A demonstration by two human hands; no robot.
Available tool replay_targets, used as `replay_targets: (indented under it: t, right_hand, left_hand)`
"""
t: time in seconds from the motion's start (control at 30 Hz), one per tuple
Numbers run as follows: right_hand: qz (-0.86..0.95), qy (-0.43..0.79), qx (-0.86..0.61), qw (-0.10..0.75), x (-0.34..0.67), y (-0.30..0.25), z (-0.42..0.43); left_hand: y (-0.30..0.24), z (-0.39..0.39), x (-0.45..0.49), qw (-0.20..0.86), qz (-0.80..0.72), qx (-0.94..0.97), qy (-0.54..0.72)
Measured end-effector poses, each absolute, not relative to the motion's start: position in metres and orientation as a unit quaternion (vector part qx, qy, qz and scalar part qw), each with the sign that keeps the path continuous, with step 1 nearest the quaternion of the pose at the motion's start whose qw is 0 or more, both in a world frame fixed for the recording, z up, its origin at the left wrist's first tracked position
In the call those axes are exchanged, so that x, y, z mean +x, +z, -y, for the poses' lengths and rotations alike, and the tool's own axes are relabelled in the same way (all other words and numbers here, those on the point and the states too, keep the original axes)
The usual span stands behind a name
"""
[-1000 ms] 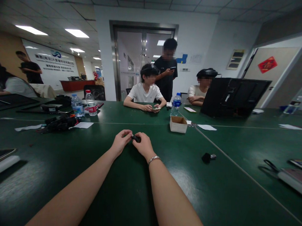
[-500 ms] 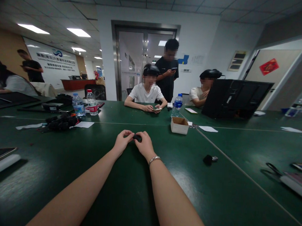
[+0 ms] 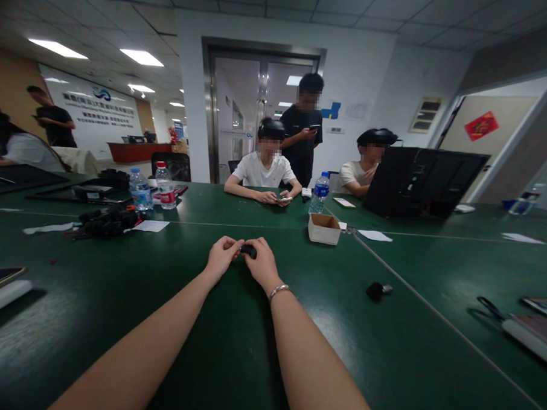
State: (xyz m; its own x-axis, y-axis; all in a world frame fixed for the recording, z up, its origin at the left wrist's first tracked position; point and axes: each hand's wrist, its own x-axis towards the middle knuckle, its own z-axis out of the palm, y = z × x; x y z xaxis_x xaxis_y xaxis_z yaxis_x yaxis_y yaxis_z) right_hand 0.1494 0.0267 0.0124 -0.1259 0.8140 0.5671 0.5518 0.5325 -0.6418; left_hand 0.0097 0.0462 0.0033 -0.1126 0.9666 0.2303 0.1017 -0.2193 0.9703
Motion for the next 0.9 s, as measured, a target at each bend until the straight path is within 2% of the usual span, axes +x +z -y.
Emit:
replay_targets:
  t: [0.23,0.5,0.73,0.9]
  right_hand:
    - [0.725,0.149,-0.474,0.476,0.149,0.013,-0.027]
    - [0.719,0.158,-0.495,0.462,0.149,0.012,-0.029]
    - [0.718,0.171,-0.497,0.456,0.149,0.011,-0.029]
    - [0.710,0.211,-0.502,0.446,0.149,0.010,-0.029]
  left_hand:
    - [0.009,-0.040,0.011,0.376,-0.443,0.600,0.550]
    - [0.014,-0.039,0.011,0.424,-0.432,0.560,0.566]
    - [0.013,-0.038,0.010,0.399,-0.422,0.556,0.594]
    - [0.016,-0.036,0.010,0.420,-0.394,0.569,0.587]
